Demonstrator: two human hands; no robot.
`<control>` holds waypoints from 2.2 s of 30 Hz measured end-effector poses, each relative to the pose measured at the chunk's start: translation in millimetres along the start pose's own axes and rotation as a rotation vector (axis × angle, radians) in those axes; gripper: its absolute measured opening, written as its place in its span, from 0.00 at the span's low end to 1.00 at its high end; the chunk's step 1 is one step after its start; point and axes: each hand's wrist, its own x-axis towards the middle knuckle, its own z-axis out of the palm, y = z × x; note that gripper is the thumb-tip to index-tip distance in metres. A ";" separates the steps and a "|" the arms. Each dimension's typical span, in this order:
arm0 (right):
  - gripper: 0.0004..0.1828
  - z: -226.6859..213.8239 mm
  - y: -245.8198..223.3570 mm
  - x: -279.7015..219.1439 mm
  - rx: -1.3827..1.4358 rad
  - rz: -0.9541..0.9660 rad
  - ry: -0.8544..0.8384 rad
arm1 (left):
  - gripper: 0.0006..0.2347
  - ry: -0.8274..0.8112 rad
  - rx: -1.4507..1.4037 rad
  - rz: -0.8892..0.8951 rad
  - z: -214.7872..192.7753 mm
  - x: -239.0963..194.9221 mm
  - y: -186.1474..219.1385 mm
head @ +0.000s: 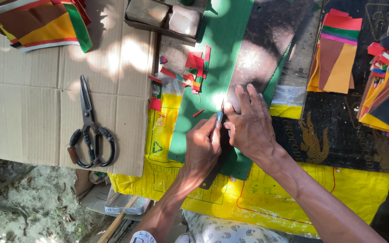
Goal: The person uses a utility knife and a metal saw as a straightedge to cut small rectangular pieces from a stack of multicolored paper. The cut pieces are set aside on the table while the person continues cutting additional pieces.
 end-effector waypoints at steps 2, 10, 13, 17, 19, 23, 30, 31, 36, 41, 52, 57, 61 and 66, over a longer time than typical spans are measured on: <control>0.24 0.5 0.7 -0.4 0.002 0.004 0.004 | 0.08 -0.008 0.008 -0.011 0.2 0.9 0.6; 0.23 0.5 1.8 -1.1 0.005 0.007 -0.001 | 0.09 -0.058 0.056 -0.017 -5.0 3.7 3.4; 0.22 1.6 0.6 -1.9 0.011 0.013 -0.009 | 0.08 -0.098 0.056 0.050 -7.1 -0.4 0.5; 0.21 -1.2 0.4 1.6 0.009 0.016 -0.005 | 0.10 -0.094 0.089 0.044 -6.2 -1.9 0.1; 0.20 -2.5 -0.7 2.5 0.002 0.015 -0.005 | 0.11 -0.097 0.088 0.046 -5.3 -2.9 0.0; 0.22 -1.8 -1.2 3.5 -0.012 -0.004 0.024 | 0.08 -0.097 0.103 0.051 -5.7 -9.1 -5.6; 0.20 -2.2 -1.1 2.8 -0.018 -0.020 0.033 | 0.12 -0.122 0.147 -0.034 -6.9 -23.9 -6.5; 0.21 -1.5 -2.0 1.2 -0.008 -0.019 0.034 | 0.13 -0.119 0.147 -0.034 -8.7 -27.5 -5.7; 0.22 -3.0 -0.2 3.8 -0.062 -0.026 0.046 | 0.14 -0.158 0.097 -0.038 -24.9 -48.5 0.4; 0.22 -1.2 -0.6 -0.8 -0.011 -0.026 0.040 | 0.10 -0.143 0.153 0.022 -34.4 -65.7 -0.8; 0.22 0.7 0.9 -3.6 0.002 -0.020 0.046 | 0.10 0.013 0.068 0.013 -5.8 -13.1 -3.2; 0.22 0.5 1.9 -1.7 0.004 -0.005 0.022 | 0.08 0.006 0.012 0.012 1.8 -3.8 -5.3; 0.25 -1.0 1.7 -2.1 0.006 -0.010 0.017 | 0.08 -0.023 0.026 -0.018 -3.5 -0.5 1.1; 0.24 1.1 2.7 -2.5 0.002 0.000 0.015 | 0.06 -0.060 0.076 0.093 -2.9 -3.5 -4.0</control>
